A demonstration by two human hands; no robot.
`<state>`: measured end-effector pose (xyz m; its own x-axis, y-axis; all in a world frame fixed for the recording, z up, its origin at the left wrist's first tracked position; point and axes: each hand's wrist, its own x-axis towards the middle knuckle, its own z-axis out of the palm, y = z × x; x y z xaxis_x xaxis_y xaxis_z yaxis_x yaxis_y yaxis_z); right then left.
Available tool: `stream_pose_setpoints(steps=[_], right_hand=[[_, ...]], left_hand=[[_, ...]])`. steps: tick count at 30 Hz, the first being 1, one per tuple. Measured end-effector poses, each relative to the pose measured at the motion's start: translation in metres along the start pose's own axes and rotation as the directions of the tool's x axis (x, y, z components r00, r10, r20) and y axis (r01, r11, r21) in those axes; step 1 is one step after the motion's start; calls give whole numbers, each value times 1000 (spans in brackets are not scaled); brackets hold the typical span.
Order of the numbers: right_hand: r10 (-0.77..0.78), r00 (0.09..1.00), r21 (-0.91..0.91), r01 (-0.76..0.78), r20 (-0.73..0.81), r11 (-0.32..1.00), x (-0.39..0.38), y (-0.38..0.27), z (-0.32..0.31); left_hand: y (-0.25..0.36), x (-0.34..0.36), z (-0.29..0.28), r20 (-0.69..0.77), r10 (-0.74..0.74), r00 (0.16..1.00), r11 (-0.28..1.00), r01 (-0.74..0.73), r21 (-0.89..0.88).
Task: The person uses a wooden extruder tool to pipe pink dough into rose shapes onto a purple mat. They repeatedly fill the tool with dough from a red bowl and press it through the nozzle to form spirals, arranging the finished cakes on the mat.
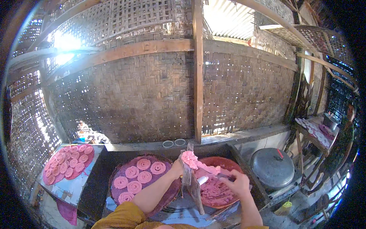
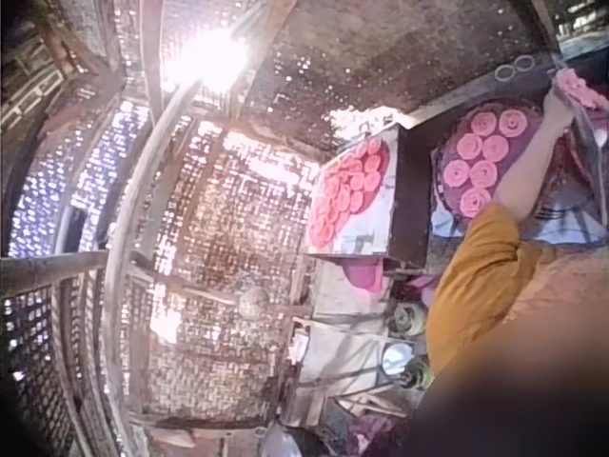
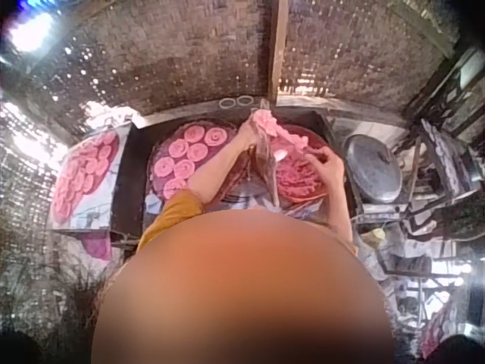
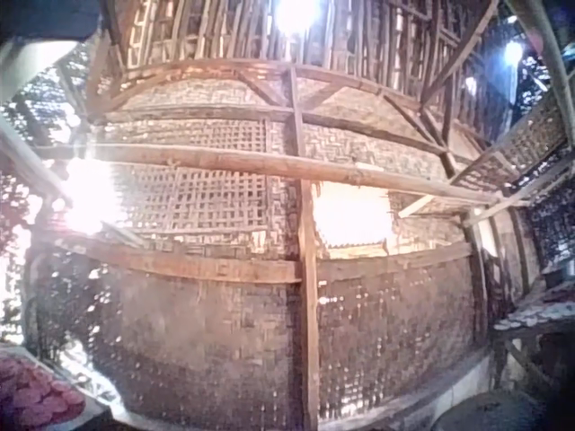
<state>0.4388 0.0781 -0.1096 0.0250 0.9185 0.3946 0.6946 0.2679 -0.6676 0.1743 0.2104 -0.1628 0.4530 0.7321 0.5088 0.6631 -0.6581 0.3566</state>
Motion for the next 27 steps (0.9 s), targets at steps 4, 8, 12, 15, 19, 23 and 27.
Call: stream_pose_setpoints(steps=[4,8,12,15,19,23,27], right_hand=[[-80,929,-82,54,-361,995,6,-20,12],[-444,767,-308,331,-463,892,14,-27,40],[-481,790,-311,381,-380,871,-3,-38,33],[-311,905,36,336,-291,941,-10,-28,39],[-31,968,292,105,-249,951,2,-9,41],[-288,862,-257,192,-418,947,11,-12,52],[-368,854,-208,310,-369,928,-9,-29,49]], left_hand=[[31,7,-8,-85,-69,994,997,65,-44],[29,8,9,-106,-101,989,992,93,-80],[12,12,4,70,-138,988,990,136,32],[-32,8,41,76,-249,965,949,259,-181],[-48,3,42,-52,-22,998,991,15,-132],[10,-1,11,-36,52,998,998,-51,35],[7,1,6,168,-188,968,980,176,89]])
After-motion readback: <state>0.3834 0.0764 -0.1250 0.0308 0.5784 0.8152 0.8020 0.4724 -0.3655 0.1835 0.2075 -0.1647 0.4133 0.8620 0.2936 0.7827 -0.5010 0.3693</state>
